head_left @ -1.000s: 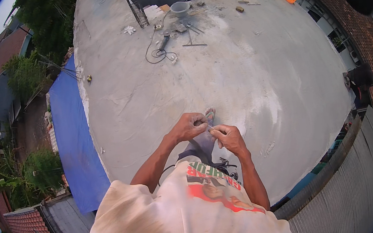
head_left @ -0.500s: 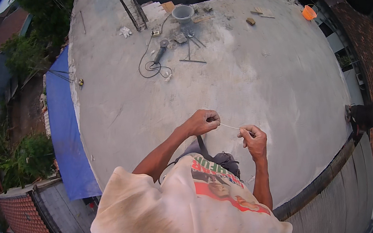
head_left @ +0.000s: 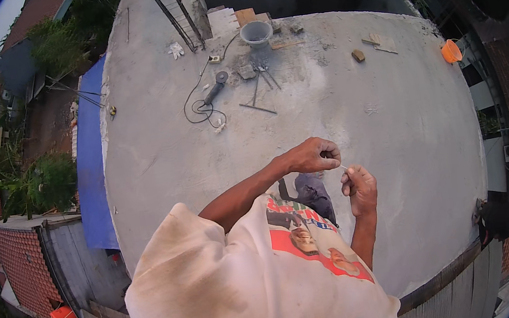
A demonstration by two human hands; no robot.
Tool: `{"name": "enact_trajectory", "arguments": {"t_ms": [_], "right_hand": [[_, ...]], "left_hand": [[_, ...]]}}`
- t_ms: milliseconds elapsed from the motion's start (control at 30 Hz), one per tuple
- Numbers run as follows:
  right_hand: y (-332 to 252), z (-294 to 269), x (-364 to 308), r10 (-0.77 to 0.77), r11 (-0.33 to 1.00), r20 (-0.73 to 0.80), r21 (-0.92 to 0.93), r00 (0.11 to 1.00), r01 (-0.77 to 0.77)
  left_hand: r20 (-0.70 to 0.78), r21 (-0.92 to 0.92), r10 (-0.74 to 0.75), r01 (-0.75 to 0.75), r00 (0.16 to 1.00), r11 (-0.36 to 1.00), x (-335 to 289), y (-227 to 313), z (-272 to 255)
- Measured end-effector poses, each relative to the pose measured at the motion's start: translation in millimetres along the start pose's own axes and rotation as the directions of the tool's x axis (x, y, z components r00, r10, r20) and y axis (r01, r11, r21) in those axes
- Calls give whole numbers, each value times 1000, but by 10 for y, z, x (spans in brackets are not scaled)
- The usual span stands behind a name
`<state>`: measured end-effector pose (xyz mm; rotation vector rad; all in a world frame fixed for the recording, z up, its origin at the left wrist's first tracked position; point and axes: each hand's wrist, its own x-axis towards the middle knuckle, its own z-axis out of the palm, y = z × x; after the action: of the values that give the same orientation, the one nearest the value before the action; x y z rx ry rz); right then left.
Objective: The person measures a concrete surface using a string and a roll of tape, then walks around the construction site. They handle a small white object near rebar and later pick up a black item from an orange bucket.
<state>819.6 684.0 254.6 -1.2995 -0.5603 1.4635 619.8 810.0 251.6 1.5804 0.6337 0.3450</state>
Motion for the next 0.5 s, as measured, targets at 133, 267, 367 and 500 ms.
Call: {"name": "enact_trajectory", "arguments": {"t_ms": [133,267,367,500], "right_hand": [[-644,-465,674,60,970,119,226,991,-86],[-1309,-834,1271,25,922,182,375,983,-93],[-1742,-1123,1724,-14,820,226,560,974,-118],[-2230,-1272,2239,-108,736,124,677,986,-4]], "left_hand": [[-140,58,40,-32,989,998,753,196,-131],[-309,-43,-16,3,951,999,1482,565,-232],[-369,-136,-69,20,927,990,2122,695,-324],[-435,-191,-57,-30,899,981,2920,721,-422]]}}
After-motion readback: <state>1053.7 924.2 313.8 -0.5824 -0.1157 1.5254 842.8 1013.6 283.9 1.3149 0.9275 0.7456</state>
